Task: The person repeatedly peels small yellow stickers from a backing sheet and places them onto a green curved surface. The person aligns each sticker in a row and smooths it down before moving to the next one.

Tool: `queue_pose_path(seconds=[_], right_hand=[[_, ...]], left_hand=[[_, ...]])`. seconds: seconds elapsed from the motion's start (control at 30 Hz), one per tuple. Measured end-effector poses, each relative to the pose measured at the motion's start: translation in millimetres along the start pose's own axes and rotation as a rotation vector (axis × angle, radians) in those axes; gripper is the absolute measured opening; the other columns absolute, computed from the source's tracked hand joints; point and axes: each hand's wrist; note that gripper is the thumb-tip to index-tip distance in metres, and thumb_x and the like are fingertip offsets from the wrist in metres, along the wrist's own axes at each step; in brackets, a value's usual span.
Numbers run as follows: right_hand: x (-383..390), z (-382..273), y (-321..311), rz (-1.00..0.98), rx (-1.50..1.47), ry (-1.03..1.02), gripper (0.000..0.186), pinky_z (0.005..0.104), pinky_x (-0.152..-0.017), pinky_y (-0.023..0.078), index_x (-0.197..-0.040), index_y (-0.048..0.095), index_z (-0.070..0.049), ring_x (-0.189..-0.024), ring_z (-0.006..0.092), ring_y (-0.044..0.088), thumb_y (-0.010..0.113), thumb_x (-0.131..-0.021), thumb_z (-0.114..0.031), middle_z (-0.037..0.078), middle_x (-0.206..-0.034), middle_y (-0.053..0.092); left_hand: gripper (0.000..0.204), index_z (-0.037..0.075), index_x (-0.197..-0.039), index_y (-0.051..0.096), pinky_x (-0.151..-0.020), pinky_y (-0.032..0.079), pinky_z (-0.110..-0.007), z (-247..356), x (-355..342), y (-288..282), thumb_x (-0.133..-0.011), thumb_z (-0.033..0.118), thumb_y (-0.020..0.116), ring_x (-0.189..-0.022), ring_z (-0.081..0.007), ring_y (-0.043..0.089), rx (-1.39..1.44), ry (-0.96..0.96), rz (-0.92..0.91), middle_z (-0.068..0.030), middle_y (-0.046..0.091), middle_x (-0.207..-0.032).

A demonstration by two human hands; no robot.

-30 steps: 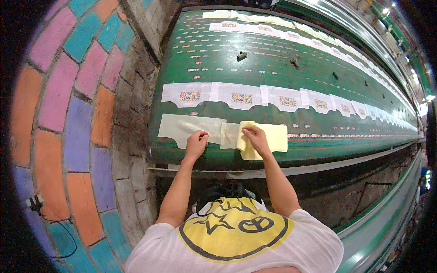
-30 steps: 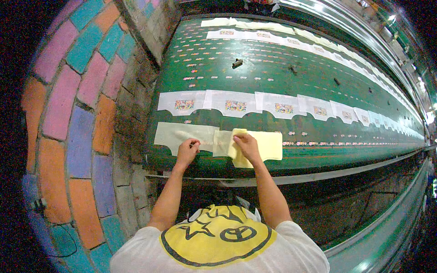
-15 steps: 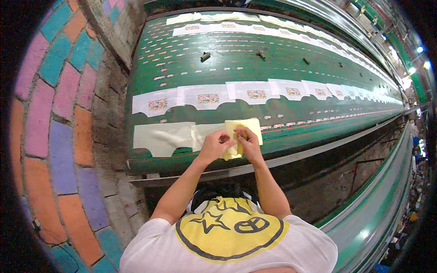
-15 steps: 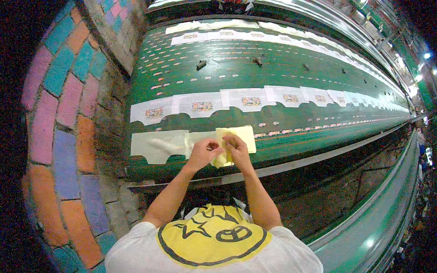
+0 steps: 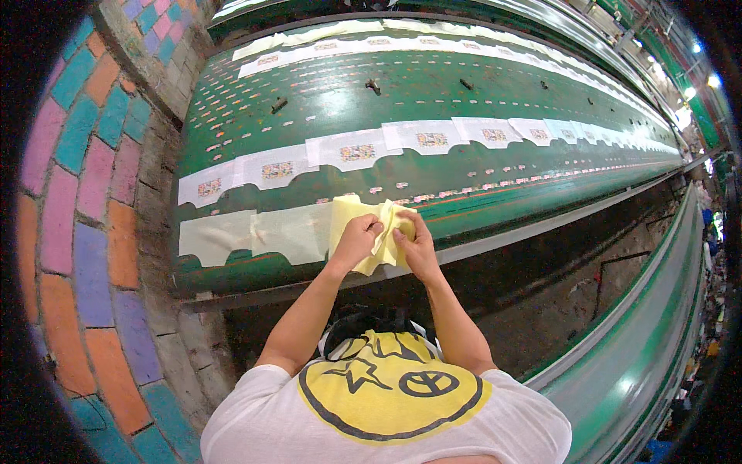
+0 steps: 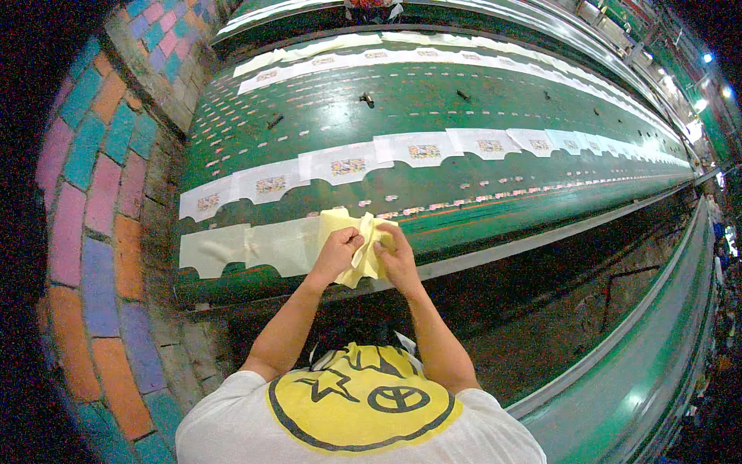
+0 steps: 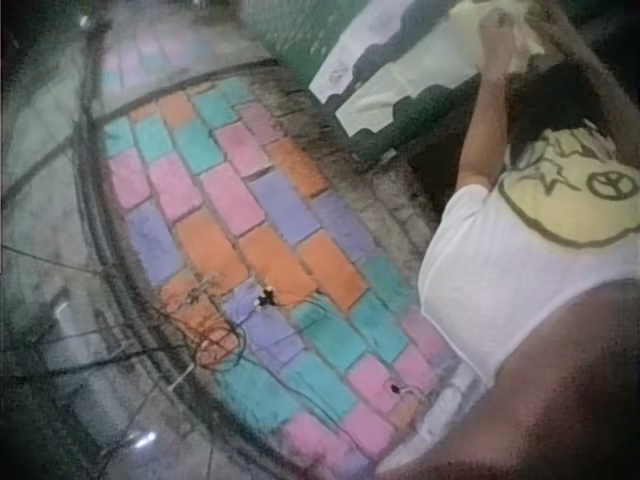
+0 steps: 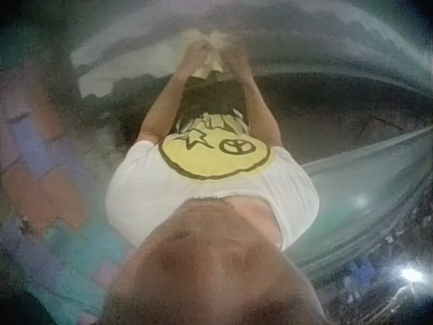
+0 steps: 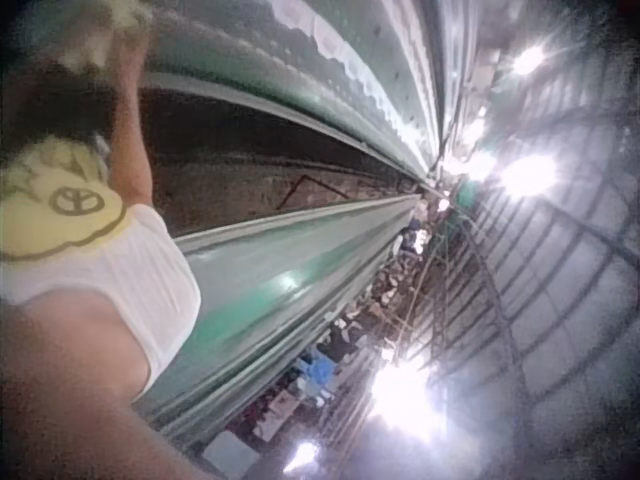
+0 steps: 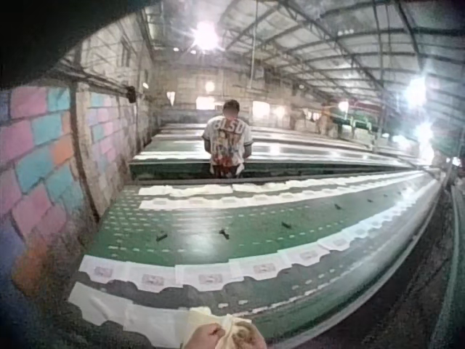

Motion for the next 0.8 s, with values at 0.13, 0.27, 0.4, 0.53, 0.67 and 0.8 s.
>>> queue_pose_path(seconds=[0.13,0.27,0.4,0.53,0.67,0.8], right_hand=[[8.6,-1.5,-36.3,0.026,-0.072,0.130,0.012,0.0225,-0.071,0.046,-0.099,0.065,-0.004,-0.080,0.0072,0.056,0.064,-0.089,-0.008,0.000,-0.091,0.062],[10.5,-15.9,-55.8,-0.041,-0.121,0.184,0.013,0.0238,-0.073,0.047,-0.095,0.066,-0.003,-0.083,0.0086,0.058,0.069,-0.085,-0.011,0.000,-0.089,0.062],[6.3,-20.0,-64.4,-0.038,-0.031,0.114,0.020,0.0244,-0.072,0.048,-0.091,0.070,0.000,-0.086,0.0118,0.060,0.075,-0.081,-0.017,0.005,-0.094,0.064],[6.6,-34.6,-71.8,-0.066,0.076,0.113,0.024,0.0260,-0.072,0.049,-0.093,0.070,0.001,-0.086,0.0130,0.060,0.076,-0.081,-0.019,0.006,-0.096,0.064],[0.4,-31.9,-86.6,-0.169,0.079,0.168,0.023,0.0271,-0.071,0.049,-0.094,0.070,0.003,-0.083,0.0125,0.060,0.074,-0.083,-0.017,0.007,-0.095,0.064],[-7.6,-25.0,-100.1,-0.275,0.150,0.228,0.024,0.0253,-0.069,0.049,-0.096,0.069,0.005,-0.076,0.0094,0.059,0.072,-0.085,-0.017,0.004,-0.085,0.065]], left_hand=[[0.011,-0.003,-0.089,0.062,-0.063,0.045,-0.028,20.4,6.2,30.9,-0.088,0.008,0.060,-0.068,-0.0114,0.054,0.147,-0.129,-0.057,-0.0043,0.059,-0.075],[0.010,-0.001,-0.090,0.063,-0.065,0.046,-0.025,37.3,13.3,46.6,-0.087,0.008,0.066,-0.070,-0.0097,0.055,0.432,-0.281,-0.097,-0.0015,0.059,-0.079],[0.009,0.000,-0.087,0.064,-0.064,0.049,-0.027,35.5,10.4,55.5,-0.083,0.004,0.071,-0.070,-0.0116,0.057,0.580,-0.354,-0.070,-0.0034,0.062,-0.080],[0.013,0.000,-0.085,0.064,-0.063,0.048,-0.027,36.8,6.4,61.4,-0.079,0.006,0.075,-0.068,-0.0128,0.057,0.639,-0.415,-0.058,-0.0038,0.061,-0.079],[0.018,0.001,-0.086,0.062,-0.057,0.046,-0.026,19.5,-0.1,69.8,-0.080,0.012,0.076,-0.062,-0.0129,0.055,0.619,-0.470,-0.080,-0.0047,0.060,-0.076],[0.016,0.004,-0.082,0.061,-0.056,0.046,-0.027,8.9,-11.0,72.7,-0.079,0.010,0.076,-0.061,-0.0140,0.056,0.748,-0.587,-0.098,-0.0045,0.061,-0.075]])
Point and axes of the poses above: each hand's wrist, its own x-axis away from the middle knuckle, its own y-axis out of the palm, z = x × y
